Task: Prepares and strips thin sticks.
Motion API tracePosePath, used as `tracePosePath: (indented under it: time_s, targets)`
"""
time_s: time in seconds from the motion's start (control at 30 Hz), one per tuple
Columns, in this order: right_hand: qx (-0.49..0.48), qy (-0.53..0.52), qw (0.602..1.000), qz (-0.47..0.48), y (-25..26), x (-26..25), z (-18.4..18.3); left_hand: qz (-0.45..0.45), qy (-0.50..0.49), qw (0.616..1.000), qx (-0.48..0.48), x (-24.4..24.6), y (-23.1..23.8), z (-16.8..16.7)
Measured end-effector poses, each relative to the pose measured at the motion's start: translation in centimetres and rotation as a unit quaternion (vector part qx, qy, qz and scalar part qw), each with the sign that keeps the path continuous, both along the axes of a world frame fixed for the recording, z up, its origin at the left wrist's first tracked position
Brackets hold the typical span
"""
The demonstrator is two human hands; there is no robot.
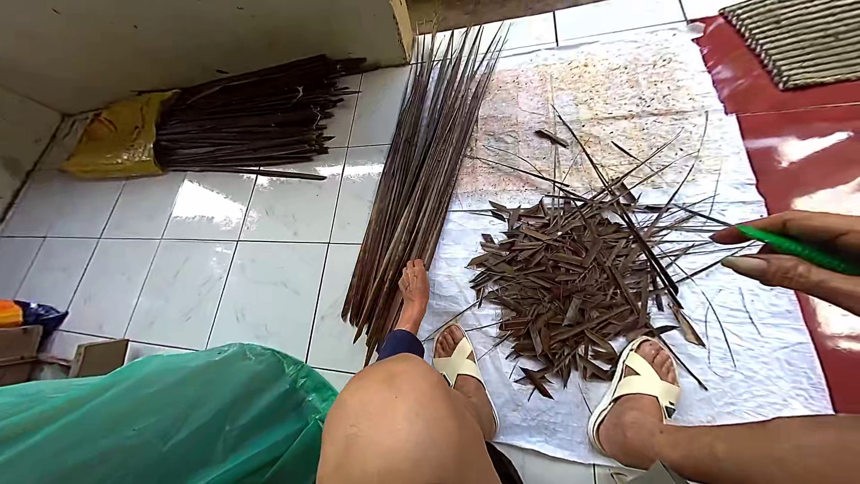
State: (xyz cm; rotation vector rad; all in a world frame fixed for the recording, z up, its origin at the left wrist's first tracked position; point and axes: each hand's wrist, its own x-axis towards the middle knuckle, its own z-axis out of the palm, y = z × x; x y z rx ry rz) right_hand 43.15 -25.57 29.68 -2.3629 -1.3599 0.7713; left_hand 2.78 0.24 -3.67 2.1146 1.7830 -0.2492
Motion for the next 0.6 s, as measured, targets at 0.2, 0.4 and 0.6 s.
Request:
tracePosePath:
  time_s: [0.2, 0.4, 0.6]
  targets:
    - [0.049, 0.018, 0.996, 0.065, -0.4, 0.6, 0.4, 0.031, -0.076, 0.997, 0.007, -0.5, -0.4, 0.9]
    - [0.108, -0.02, 0.985, 0.132, -0.1, 0.1, 1.2, 0.061, -0.304, 0.949, -0.057, -1.9, -0.9, 5.6]
    - [0.139, -0.001, 0.979, 0.147, 1.4, -1.1, 1.1, 0.031, -0.555, 0.813, -0.172, -1.5, -2.0, 15.3]
